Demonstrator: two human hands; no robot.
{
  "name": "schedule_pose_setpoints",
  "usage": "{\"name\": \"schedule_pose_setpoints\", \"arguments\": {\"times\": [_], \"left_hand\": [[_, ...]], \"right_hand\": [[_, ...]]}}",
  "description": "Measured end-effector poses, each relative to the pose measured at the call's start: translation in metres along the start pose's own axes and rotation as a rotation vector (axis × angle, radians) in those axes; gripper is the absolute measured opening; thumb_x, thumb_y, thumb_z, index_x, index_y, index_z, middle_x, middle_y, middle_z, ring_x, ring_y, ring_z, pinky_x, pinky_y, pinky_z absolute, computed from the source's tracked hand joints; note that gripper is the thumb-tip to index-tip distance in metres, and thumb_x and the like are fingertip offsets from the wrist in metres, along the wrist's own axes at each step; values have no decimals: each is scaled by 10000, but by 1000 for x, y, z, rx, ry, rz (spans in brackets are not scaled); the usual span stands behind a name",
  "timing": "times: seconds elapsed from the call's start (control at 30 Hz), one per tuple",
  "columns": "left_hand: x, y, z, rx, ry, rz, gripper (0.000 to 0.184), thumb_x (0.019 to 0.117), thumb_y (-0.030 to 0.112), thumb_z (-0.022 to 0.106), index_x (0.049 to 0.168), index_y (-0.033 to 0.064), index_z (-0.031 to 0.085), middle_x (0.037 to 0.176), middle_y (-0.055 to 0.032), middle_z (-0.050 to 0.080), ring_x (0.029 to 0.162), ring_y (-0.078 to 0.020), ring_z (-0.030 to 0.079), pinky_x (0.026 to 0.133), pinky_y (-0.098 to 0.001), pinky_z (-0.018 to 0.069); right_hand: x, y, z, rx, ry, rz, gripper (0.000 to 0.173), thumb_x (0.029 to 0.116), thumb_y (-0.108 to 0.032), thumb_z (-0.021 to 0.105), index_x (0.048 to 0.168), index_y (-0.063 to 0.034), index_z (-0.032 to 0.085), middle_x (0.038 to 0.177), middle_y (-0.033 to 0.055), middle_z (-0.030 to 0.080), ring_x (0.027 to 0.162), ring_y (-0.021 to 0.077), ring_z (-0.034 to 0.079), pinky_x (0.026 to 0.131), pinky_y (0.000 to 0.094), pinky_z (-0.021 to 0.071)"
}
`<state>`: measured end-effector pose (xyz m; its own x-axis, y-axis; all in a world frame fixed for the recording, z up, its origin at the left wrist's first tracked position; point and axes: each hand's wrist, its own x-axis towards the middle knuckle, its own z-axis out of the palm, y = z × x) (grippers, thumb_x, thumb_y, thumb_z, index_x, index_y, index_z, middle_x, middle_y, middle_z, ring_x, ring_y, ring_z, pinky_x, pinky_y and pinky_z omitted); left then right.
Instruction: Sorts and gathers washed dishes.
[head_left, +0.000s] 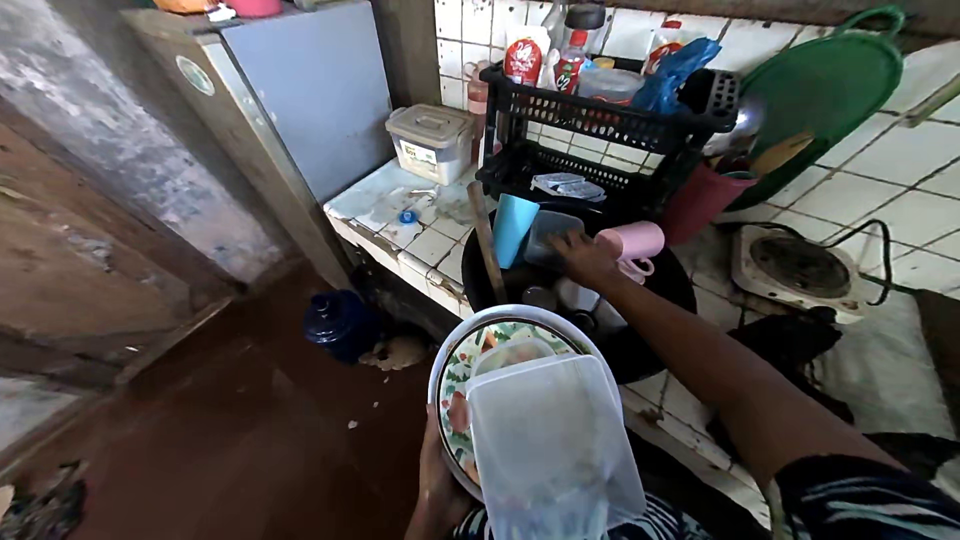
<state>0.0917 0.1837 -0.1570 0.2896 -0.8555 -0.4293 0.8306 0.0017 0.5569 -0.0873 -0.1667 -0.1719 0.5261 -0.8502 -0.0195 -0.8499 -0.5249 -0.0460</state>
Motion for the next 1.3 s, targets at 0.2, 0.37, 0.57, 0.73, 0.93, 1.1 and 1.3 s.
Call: {"name": "schedule_pose_setpoints", "arguments": {"times": [0.2, 0.37, 0.57, 0.73, 0.93, 1.1, 1.3], "left_hand": [[1, -1, -4, 3, -59, -20, 611, 1111, 413, 56, 1105, 159, 612, 903, 12, 772, 842, -95, 754, 746, -298, 645], [1, 0, -1, 7, -28, -29, 599, 1122, 376, 65, 1066, 164, 623, 863, 26, 767, 812, -79, 749, 723, -282, 641], [6, 8, -6, -6, -107, -56, 580, 1116, 350, 64, 1066, 169, 613, 883, 32, 766, 831, -70, 745, 757, -273, 633], [14, 13, 0, 28, -236, -54, 574, 1118, 304, 85, 1067, 185, 644, 912, 39, 776, 858, -53, 746, 781, -258, 635], [33, 5, 13, 200, -382, -128, 500, 1121, 397, 175, 1138, 182, 626, 977, 57, 775, 922, -47, 741, 829, -258, 626], [76, -34, 8, 154, -543, -425, 597, 1086, 557, 229, 1289, 137, 601, 1109, -53, 749, 1026, -162, 730, 882, -384, 620], [71, -59, 53, 579, -553, -399, 516, 1132, 372, 177, 1197, 79, 597, 973, 33, 737, 893, -16, 702, 795, -234, 599]], "right_hand": [[7, -10, -2, 249, -25, 276, 998, 805, -618, 798, 1551, -79, 412, 1593, 347, 299, 1403, 592, 360, 1048, 726, 392], [33, -45, 4, 278, -8, 565, 1065, 800, -715, 733, 1595, -125, 344, 1637, 324, 228, 1453, 612, 247, 1077, 763, 311], [23, -49, -23, 248, 77, 485, 914, 801, -605, 771, 1520, -123, 477, 1565, 335, 352, 1386, 619, 342, 987, 787, 362], [-44, -16, -98, 734, 373, 309, 685, 906, -416, 727, 1423, -9, 535, 1427, 263, 532, 1246, 428, 564, 974, 632, 485], [-191, 4, -161, 1933, 263, -262, 811, 968, -770, 219, 1307, -166, 640, 1196, 115, 741, 1102, 279, 719, 921, 441, 613], [-272, -23, -157, 2118, 137, 17, 760, 934, -809, 294, 1134, -187, 681, 929, 24, 739, 835, 152, 734, 661, 328, 623], [-343, -73, -139, 1059, 475, 261, 364, 1084, -266, 440, 1197, 32, 615, 896, 8, 677, 719, -19, 602, 640, 144, 509]]}}
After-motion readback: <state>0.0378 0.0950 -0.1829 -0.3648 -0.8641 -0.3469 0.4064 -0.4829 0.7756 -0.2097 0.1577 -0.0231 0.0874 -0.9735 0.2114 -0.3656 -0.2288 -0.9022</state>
